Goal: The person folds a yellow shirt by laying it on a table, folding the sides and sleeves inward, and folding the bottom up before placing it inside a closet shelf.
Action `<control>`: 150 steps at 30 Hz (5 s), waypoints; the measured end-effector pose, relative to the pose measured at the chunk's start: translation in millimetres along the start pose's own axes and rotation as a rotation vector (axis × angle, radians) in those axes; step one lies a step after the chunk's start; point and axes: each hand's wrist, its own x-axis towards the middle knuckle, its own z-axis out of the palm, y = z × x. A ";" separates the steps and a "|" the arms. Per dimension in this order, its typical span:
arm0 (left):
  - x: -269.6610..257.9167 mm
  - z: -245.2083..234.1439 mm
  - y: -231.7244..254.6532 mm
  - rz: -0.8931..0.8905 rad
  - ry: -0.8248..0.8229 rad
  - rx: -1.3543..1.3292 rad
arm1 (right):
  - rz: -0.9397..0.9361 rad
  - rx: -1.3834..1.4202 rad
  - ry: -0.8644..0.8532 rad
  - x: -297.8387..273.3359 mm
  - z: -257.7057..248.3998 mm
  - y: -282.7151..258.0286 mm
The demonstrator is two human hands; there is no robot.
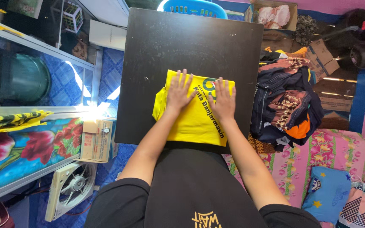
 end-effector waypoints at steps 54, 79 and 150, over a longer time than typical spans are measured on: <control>81.1 -208.5 5.5 0.011 0.549 -0.390 | -0.045 1.128 0.341 66.9 -146.7 49.4; -88.7 -73.0 -6.3 -0.215 0.134 -0.318 | 0.181 0.404 0.107 -80.7 -32.3 17.0; -45.4 -31.2 -20.3 -0.290 0.030 -0.026 | -0.455 0.459 -0.172 -100.7 -32.3 -104.5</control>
